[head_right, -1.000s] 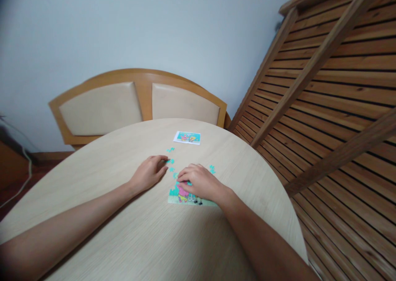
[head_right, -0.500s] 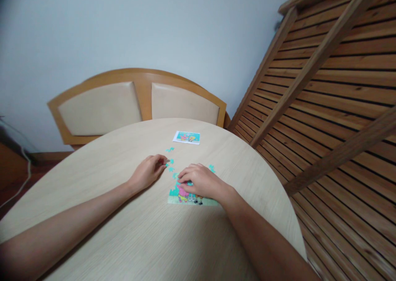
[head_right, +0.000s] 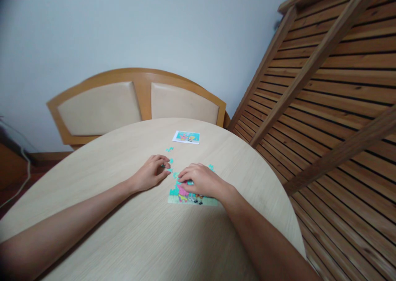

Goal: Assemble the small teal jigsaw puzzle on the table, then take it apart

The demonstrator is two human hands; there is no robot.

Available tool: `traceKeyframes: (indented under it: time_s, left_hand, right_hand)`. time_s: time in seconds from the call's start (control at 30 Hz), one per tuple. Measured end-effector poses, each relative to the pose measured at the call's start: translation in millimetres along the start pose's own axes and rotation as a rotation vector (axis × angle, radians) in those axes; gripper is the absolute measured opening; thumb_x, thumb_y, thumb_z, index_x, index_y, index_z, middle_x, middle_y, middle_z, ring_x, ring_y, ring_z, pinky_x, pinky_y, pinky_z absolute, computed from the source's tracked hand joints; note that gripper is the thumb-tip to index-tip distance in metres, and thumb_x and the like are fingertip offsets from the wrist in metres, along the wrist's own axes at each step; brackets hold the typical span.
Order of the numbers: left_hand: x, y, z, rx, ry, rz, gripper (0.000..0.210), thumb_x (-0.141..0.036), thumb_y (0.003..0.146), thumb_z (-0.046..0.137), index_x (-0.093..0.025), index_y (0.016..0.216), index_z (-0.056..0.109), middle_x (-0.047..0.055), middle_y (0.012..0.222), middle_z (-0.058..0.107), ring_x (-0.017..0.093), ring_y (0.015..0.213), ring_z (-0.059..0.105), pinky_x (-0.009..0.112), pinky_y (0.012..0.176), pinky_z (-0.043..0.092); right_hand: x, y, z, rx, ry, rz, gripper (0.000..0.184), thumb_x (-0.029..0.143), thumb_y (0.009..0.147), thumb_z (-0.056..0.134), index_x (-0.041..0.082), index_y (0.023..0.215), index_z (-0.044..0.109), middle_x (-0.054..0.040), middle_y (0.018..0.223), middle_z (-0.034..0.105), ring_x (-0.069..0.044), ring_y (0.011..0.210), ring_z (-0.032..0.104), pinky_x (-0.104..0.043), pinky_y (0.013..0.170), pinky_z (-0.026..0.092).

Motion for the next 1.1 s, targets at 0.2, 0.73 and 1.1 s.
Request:
traceKeyframes:
  time_s: [0.2, 0.73, 1.1]
  left_hand:
    - [0, 0, 0.7, 0.0, -0.144, -0.029, 0.009, -0.03, 0.087, 0.065, -0.021, 0.088, 0.065, 0.005, 0.095, 0.071, 0.024, 0.103, 0.06, 0.041, 0.097, 0.045]
    - [-34, -5, -3.2, -0.029, -0.311, 0.003, 0.018, -0.037, 0.089, 0.066, -0.019, 0.086, 0.062, 0.004, 0.087, 0.069, 0.02, 0.085, 0.064, 0.035, 0.082, 0.05]
    - [-81, -22, 3.0, 0.364, -0.171, 0.554, 0.045, -0.038, 0.095, 0.058, -0.022, 0.136, 0.056, 0.012, 0.142, 0.058, 0.027, 0.132, 0.054, 0.043, 0.113, 0.043]
  right_hand:
    - [0, 0, -1, -0.004, -0.002, -0.001, 0.017, 0.021, 0.089, 0.067, 0.022, 0.102, 0.078, -0.0046, 0.11, 0.077, -0.02, 0.1, 0.07, -0.033, 0.094, 0.048]
    - [6, 6, -2, -0.233, 0.352, 0.205, 0.017, 0.022, 0.091, 0.064, 0.02, 0.107, 0.07, -0.0037, 0.102, 0.075, -0.016, 0.088, 0.069, -0.027, 0.082, 0.052]
    - [-47, -19, -35, -0.416, 0.452, 0.474, 0.02, 0.03, 0.09, 0.06, 0.016, 0.099, 0.071, -0.0072, 0.09, 0.074, -0.018, 0.083, 0.068, -0.03, 0.075, 0.052]
Point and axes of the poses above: each hand's wrist, its own y-axis towards the middle knuckle, its own z-axis out of the palm, x = y × z, the point moved 5 cm from there along y, towards the middle knuckle
